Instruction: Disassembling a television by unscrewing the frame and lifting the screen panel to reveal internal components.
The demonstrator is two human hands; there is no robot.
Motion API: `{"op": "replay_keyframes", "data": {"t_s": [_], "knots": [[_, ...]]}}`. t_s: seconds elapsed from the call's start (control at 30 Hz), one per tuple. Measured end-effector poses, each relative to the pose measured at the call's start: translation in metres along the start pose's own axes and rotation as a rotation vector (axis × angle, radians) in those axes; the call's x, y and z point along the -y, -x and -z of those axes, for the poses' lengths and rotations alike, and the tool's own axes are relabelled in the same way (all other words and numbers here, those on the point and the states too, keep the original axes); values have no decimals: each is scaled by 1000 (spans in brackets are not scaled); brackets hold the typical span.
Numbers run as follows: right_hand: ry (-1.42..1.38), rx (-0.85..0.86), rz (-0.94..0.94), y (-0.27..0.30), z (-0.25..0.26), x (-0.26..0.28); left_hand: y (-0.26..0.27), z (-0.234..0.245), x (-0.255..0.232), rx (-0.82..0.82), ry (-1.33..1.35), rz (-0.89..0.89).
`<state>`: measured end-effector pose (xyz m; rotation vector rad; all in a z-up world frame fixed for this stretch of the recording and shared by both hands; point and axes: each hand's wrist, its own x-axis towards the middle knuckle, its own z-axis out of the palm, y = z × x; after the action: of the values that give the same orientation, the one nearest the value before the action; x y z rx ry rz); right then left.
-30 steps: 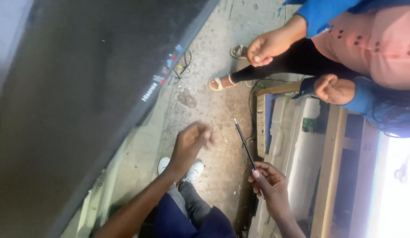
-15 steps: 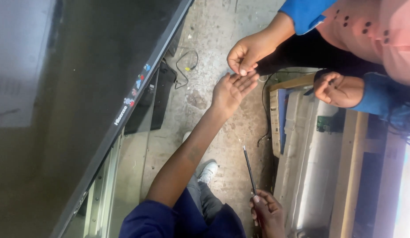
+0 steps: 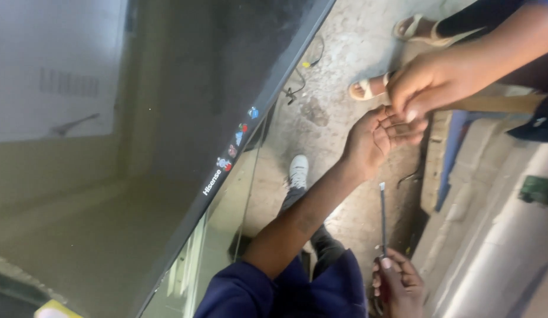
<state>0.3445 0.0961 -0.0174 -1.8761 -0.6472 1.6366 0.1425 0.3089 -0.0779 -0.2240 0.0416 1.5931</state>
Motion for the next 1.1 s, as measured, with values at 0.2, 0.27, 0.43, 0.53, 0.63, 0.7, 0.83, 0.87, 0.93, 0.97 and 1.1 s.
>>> {"op": "replay_keyframes", "data": {"t_s": [0.2, 0.27, 0.43, 0.53, 0.63, 0.7, 0.83, 0.87, 0.93, 0.97, 1.1], "knots": [[146, 10, 184, -1, -9, 21, 63, 35, 2, -769, -559, -52], [310, 26, 276, -4, -8, 19, 95, 55, 3, -742, -625, -105], [547, 196, 296, -26, 2, 22, 159, 103, 14, -641, -734, -111], [599, 272, 347, -34, 3, 14, 177, 93, 13, -622, -895, -90], [607, 312, 391, -36, 7, 1, 176, 77, 15, -699, -1100, -142], [611, 320, 400, -65, 23, -45, 174, 69, 15, -748, -1141, -182], [521, 1095, 191, -159, 114, -196, 172, 55, 8, -692, -1040, -311], [319, 1440, -17, -184, 133, -230, 171, 52, 6, -682, -996, -347], [254, 1441, 9, -181, 124, -214, 172, 42, 1, -643, -965, -361], [191, 1442, 35, -181, 120, -205, 172, 38, -1, -605, -933, -377], [327, 1350, 160, -172, 111, -181, 172, 24, -9, -547, -979, -365]]}}
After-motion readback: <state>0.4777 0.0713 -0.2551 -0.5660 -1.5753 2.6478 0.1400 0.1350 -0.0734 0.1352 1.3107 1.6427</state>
